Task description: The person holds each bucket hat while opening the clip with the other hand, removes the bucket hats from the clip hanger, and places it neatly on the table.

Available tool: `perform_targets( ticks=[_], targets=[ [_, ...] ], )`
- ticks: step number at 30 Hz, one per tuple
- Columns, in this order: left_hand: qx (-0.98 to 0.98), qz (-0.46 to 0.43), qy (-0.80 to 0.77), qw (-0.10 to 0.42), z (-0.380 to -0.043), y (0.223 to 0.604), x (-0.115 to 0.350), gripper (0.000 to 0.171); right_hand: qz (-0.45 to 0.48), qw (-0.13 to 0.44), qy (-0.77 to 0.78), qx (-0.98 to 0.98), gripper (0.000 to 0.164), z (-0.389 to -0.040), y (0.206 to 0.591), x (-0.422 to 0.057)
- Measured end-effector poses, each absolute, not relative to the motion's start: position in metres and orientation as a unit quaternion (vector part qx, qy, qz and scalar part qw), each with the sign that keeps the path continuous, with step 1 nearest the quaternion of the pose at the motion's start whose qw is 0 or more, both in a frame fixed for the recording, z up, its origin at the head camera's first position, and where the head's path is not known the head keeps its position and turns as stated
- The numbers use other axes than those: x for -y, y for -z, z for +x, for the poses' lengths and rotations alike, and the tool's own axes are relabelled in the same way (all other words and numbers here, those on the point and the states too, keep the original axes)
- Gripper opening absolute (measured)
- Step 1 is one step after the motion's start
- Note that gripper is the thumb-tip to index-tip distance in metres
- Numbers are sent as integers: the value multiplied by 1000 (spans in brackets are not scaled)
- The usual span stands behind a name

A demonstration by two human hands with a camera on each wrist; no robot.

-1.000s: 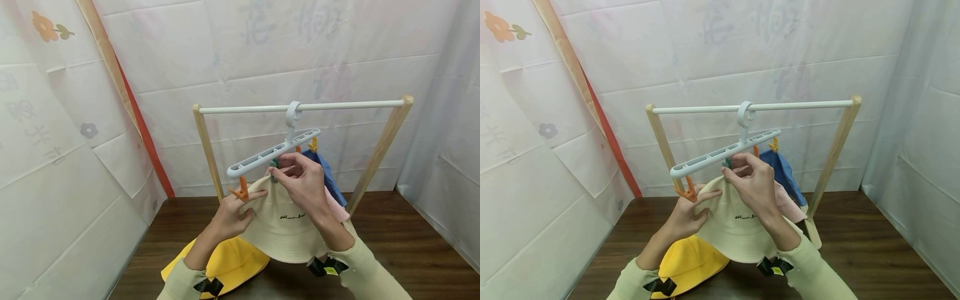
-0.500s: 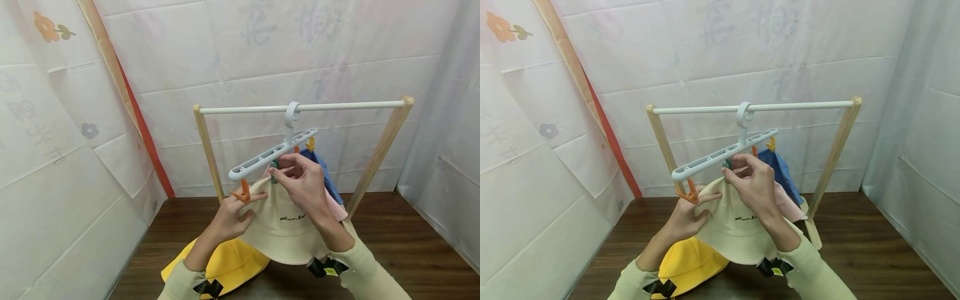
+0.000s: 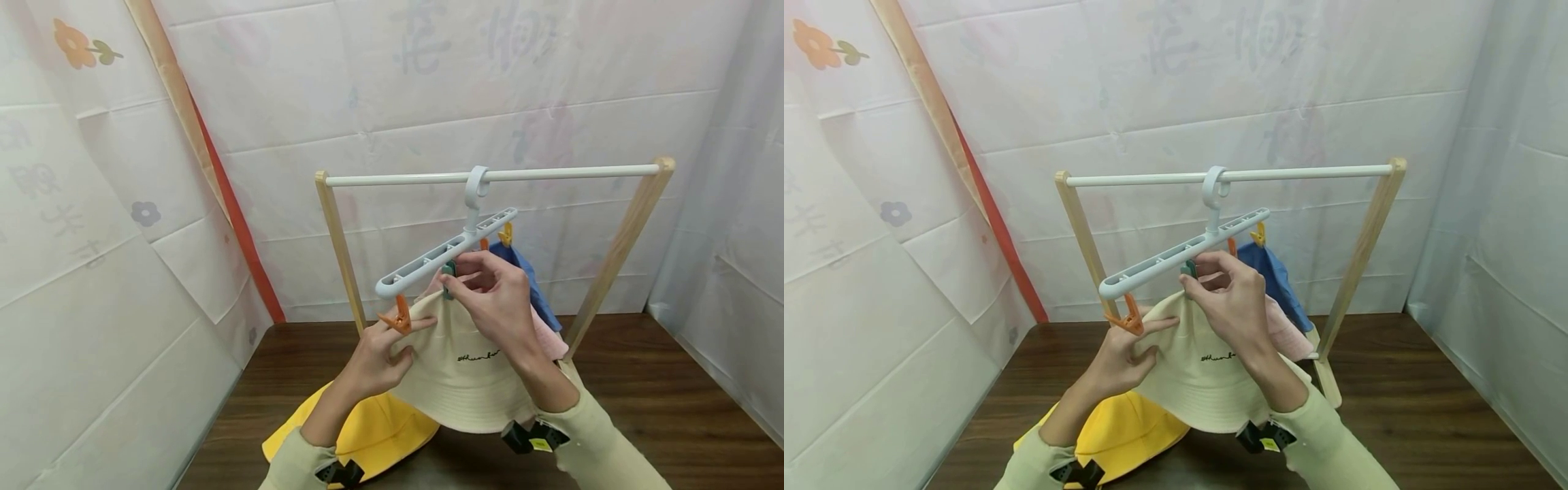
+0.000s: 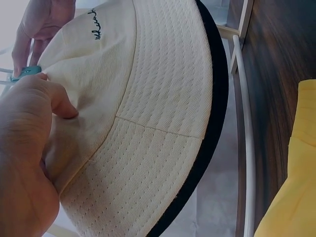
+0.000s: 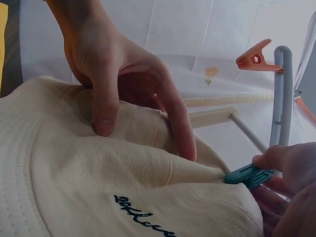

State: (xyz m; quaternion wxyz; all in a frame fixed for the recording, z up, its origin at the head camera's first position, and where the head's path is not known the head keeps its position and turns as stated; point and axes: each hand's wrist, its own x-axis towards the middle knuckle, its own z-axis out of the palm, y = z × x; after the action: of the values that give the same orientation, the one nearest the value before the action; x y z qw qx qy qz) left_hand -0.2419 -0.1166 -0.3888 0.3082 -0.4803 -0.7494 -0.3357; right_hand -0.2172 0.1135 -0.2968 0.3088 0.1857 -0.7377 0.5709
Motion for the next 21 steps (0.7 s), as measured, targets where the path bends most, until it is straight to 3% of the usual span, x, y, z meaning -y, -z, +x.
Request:
perform_targets(
  ticks=[21],
  targets=[
    [743, -481, 321, 337, -240, 396, 119, 68, 198, 306, -571, 735, 29, -216, 296, -115]
  ],
)
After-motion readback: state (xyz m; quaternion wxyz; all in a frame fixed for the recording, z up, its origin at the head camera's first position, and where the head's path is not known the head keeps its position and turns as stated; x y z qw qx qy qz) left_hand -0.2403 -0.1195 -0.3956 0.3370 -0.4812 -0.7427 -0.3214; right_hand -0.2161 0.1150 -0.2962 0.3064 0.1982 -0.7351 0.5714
